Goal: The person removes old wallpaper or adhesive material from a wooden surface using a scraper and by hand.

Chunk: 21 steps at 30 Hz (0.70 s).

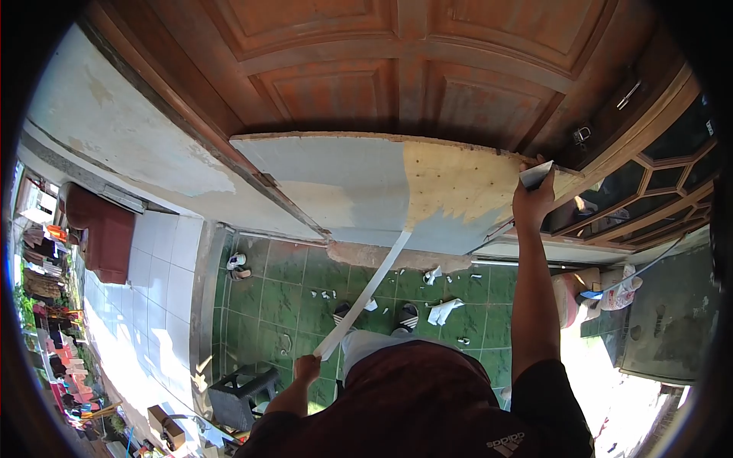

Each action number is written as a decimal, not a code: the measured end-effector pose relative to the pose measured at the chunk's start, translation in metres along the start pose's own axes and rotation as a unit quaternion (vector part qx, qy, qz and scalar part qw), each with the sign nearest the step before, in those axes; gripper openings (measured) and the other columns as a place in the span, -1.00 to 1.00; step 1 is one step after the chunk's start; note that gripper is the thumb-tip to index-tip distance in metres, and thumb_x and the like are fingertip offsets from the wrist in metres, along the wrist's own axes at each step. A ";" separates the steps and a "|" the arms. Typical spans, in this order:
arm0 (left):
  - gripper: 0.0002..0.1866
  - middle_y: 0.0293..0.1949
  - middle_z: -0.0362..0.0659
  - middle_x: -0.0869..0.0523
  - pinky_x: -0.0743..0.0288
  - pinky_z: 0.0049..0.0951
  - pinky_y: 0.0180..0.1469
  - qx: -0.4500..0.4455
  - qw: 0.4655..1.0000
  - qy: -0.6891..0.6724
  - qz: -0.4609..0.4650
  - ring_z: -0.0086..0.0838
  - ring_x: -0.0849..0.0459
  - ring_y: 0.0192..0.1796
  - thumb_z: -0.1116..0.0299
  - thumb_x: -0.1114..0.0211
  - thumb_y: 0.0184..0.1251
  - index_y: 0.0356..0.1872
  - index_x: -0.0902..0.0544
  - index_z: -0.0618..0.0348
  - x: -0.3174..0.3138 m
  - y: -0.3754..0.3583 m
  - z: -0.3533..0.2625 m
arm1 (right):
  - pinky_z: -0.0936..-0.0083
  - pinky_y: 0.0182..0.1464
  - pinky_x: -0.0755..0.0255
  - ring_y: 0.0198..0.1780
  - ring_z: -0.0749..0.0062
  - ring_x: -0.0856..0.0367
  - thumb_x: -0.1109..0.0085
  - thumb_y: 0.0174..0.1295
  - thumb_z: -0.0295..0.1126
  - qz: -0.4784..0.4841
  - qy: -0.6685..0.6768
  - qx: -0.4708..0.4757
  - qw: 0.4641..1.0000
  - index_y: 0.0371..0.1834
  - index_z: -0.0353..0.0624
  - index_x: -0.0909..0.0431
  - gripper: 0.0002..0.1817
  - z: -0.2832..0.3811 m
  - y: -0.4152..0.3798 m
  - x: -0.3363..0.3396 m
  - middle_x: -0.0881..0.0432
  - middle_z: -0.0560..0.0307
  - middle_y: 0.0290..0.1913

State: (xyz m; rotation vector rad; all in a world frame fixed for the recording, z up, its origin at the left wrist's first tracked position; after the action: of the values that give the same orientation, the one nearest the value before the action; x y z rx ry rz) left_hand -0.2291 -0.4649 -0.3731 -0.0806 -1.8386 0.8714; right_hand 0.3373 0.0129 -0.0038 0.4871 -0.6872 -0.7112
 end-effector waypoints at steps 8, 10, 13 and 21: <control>-0.51 -0.19 0.13 -0.87 -0.66 0.10 0.12 0.041 0.998 -0.047 0.029 0.14 -0.84 -0.03 -0.12 -0.27 0.53 -0.21 -0.90 0.10 -0.032 -0.021 0.007 | 0.22 0.09 -0.63 0.01 -0.01 -0.79 -0.50 0.42 -0.30 0.012 0.005 -0.015 1.000 0.40 -0.19 -0.59 -0.47 -0.002 0.002 -0.002 -0.78 -0.21 0.04; -0.52 -0.19 0.14 -0.86 -0.66 0.10 0.12 0.044 0.996 -0.068 0.025 0.14 -0.84 -0.02 -0.12 -0.28 0.52 -0.21 -0.90 0.10 -0.046 -0.029 0.005 | 0.22 0.09 -0.63 0.02 0.01 -0.79 -0.51 0.42 -0.29 0.012 -0.003 -0.004 1.000 0.40 -0.20 -0.59 -0.46 -0.003 0.005 -0.003 -0.78 -0.21 0.06; -0.52 -0.19 0.15 -0.86 -0.65 0.11 0.12 0.045 0.996 -0.077 0.026 0.15 -0.84 -0.03 -0.11 -0.31 0.51 -0.23 -0.89 0.12 -0.061 -0.030 0.005 | 0.22 0.10 -0.63 0.01 0.02 -0.79 -0.52 0.41 -0.27 0.006 -0.012 0.008 1.000 0.39 -0.21 -0.59 -0.45 -0.005 0.005 -0.004 -0.78 -0.21 0.07; -0.50 -0.23 0.21 -0.84 -0.64 0.16 0.10 0.085 0.983 -0.151 0.053 0.18 -0.83 -0.05 -0.11 -0.30 0.52 -0.32 -0.86 0.15 -0.133 -0.066 0.016 | 0.11 0.08 -0.68 0.06 -0.13 -0.83 -0.53 0.37 -0.25 0.011 -0.029 0.026 0.999 0.37 -0.16 -0.60 -0.45 -0.009 0.016 -0.004 -0.82 -0.20 0.07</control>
State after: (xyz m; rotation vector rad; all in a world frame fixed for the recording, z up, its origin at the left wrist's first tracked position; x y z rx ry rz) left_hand -0.1613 -0.5790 -0.4405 0.0654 -2.0448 1.1642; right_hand 0.3482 0.0281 -0.0019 0.5070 -0.7669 -0.6902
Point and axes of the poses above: each hand's wrist, its own y-axis towards the middle knuckle, its own x-axis out of the back of the hand, z = x × y, the point moved 5 cm from there along y, towards the middle knuckle
